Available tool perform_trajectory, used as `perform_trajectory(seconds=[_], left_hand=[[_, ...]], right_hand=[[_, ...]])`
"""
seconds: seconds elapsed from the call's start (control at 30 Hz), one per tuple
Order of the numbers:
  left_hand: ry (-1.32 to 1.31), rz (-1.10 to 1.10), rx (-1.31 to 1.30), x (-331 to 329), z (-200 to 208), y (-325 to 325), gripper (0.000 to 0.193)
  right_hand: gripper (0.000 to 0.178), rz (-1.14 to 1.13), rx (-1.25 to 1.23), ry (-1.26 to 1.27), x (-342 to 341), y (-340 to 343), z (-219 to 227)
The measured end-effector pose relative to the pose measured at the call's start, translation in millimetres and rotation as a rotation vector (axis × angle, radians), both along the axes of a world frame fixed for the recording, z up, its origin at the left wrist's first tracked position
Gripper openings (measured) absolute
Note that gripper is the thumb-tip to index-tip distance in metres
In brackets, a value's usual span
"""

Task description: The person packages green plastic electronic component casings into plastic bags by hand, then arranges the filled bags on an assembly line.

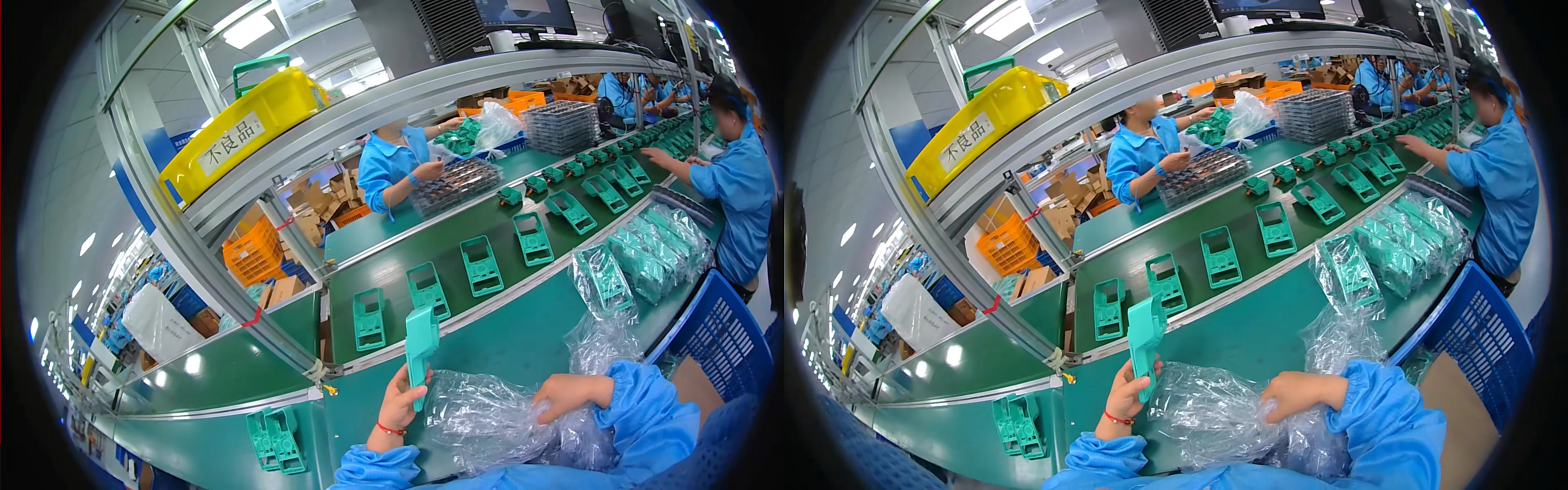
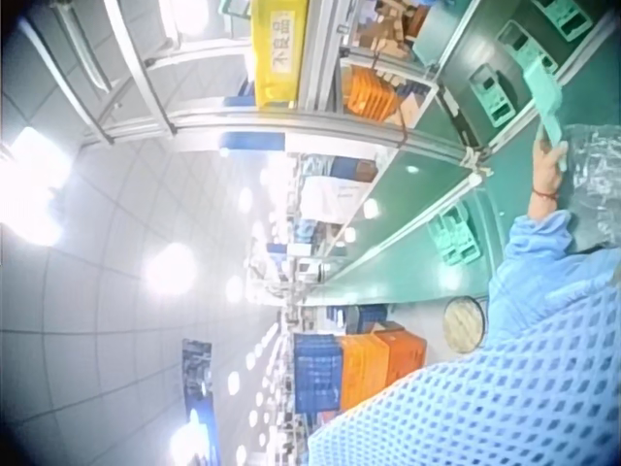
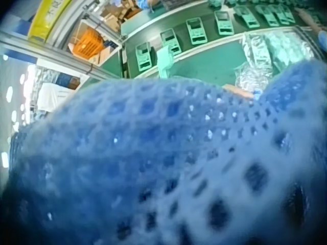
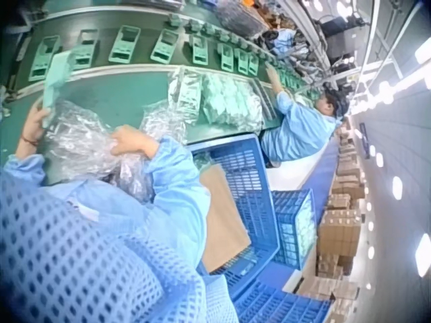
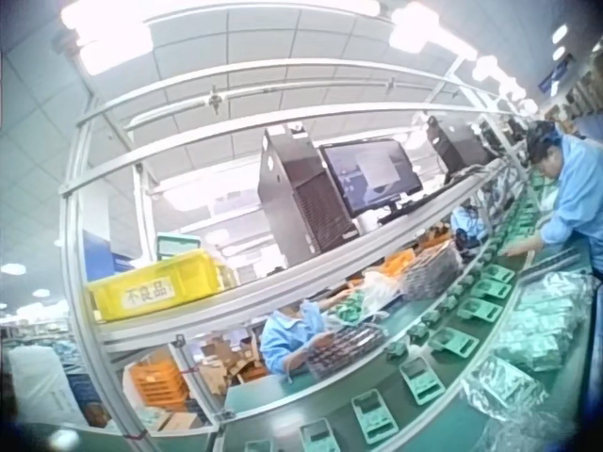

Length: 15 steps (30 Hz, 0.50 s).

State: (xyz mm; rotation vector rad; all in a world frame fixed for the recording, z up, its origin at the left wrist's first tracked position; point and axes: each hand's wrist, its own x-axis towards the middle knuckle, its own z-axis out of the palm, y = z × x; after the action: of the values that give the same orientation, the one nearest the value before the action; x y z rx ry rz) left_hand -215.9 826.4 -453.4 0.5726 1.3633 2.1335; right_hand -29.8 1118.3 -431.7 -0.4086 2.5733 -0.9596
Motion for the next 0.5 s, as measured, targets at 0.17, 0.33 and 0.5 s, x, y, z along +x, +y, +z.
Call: perform_trajectory(seconds=[0.17, 0.33, 0.5], left_hand=[[-0.091, -0.092, 0.038, -2, -4, 0, 0.063], [-0.128, -0.09, 0.095, -4, -11, 0, 0.064], [-0.139, -0.12, 0.15, -8, -18, -2, 0.063]], right_hand=[[0.038, -0.013, 0.017, 0.01, -1, 2, 2], [0.04, -0.045, 0.006, 0.037, 0, 4, -1], [0.042, -0.057, -0.001, 0.065, -1, 6, 0]])
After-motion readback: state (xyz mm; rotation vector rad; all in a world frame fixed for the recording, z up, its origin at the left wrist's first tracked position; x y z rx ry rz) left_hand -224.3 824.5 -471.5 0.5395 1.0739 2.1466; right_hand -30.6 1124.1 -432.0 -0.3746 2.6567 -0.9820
